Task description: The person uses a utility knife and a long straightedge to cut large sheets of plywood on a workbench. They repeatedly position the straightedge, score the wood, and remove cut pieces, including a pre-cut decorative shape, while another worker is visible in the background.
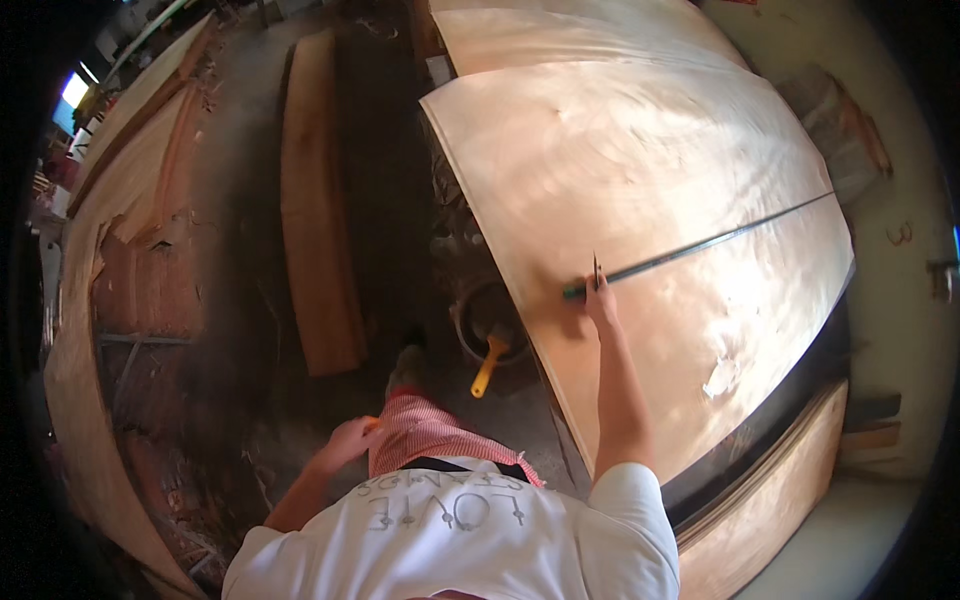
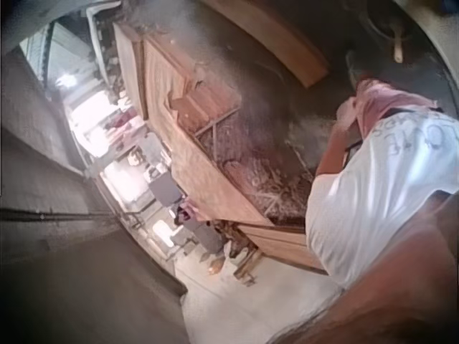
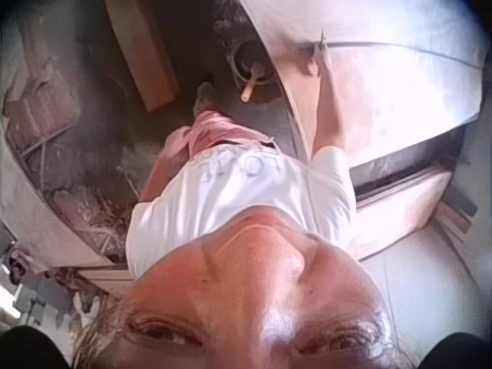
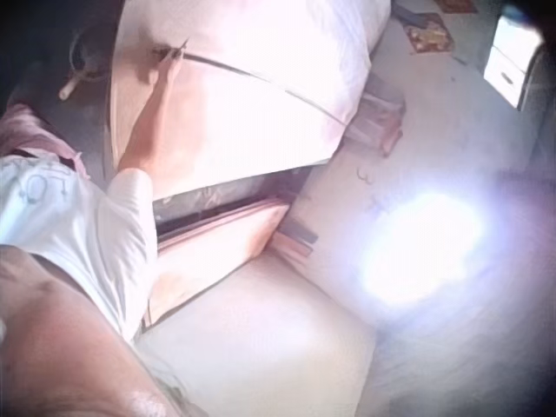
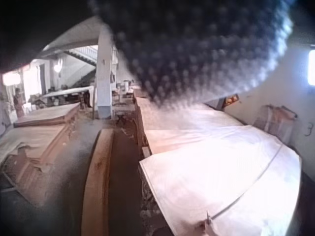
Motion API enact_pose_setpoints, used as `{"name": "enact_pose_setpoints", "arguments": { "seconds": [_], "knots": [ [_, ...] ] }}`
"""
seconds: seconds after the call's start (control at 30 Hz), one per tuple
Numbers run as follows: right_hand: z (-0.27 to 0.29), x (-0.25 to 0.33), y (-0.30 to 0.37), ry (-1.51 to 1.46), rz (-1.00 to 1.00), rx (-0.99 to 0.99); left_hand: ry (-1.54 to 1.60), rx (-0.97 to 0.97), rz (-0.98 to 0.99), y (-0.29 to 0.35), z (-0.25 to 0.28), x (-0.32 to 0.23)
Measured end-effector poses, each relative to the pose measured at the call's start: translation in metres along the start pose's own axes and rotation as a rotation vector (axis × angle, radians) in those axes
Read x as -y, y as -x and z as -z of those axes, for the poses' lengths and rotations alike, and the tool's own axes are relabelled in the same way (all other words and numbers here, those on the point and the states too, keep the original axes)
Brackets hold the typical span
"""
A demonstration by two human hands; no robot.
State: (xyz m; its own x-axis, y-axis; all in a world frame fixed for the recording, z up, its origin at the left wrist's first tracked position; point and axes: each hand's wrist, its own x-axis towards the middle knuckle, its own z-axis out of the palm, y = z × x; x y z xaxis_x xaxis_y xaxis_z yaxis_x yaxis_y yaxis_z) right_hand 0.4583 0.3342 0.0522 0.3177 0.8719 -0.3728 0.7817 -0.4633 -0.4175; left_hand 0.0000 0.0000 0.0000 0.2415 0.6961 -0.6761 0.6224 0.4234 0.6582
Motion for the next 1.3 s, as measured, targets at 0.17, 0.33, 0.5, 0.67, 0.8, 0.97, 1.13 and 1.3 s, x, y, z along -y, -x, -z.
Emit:
{"name": "enact_pose_setpoints", "arguments": {
  "seconds": [0.17, 0.33, 0.5, 0.67, 0.8, 0.97, 1.13, 1.3],
  "knots": [
    [-0.016, -0.010, 0.106, -0.063, -0.068, 0.428, 0.164, -0.226, -0.151, -0.034, 0.024, -0.072],
    [-0.042, 0.190, 0.141, 0.315, 0.575, 0.295, 0.061, -0.547, -0.432, -0.066, 0.064, -0.122],
    [-0.141, 0.241, 0.030, 0.525, 0.798, -0.084, -0.178, -0.191, -0.505, -0.066, 0.061, -0.147],
    [-0.173, 0.250, -0.014, 0.771, 0.589, -0.140, -0.044, 0.142, -0.372, -0.070, 0.024, -0.115],
    [-0.121, 0.254, 0.000, 0.329, 0.630, -0.356, 0.054, 0.151, -0.302, -0.068, 0.033, -0.082],
    [-0.008, 0.151, 0.002, -0.915, 0.409, -0.369, 0.082, 0.063, -0.382, -0.101, 0.050, -0.071],
    [0.073, 0.022, 0.072, -1.227, 0.032, -0.602, 0.106, -0.026, -0.570, -0.158, 0.058, -0.106],
    [0.034, -0.073, 0.122, -1.561, -0.108, -0.643, 0.731, 0.439, -0.248, -0.174, 0.078, -0.110]
  ]
}}
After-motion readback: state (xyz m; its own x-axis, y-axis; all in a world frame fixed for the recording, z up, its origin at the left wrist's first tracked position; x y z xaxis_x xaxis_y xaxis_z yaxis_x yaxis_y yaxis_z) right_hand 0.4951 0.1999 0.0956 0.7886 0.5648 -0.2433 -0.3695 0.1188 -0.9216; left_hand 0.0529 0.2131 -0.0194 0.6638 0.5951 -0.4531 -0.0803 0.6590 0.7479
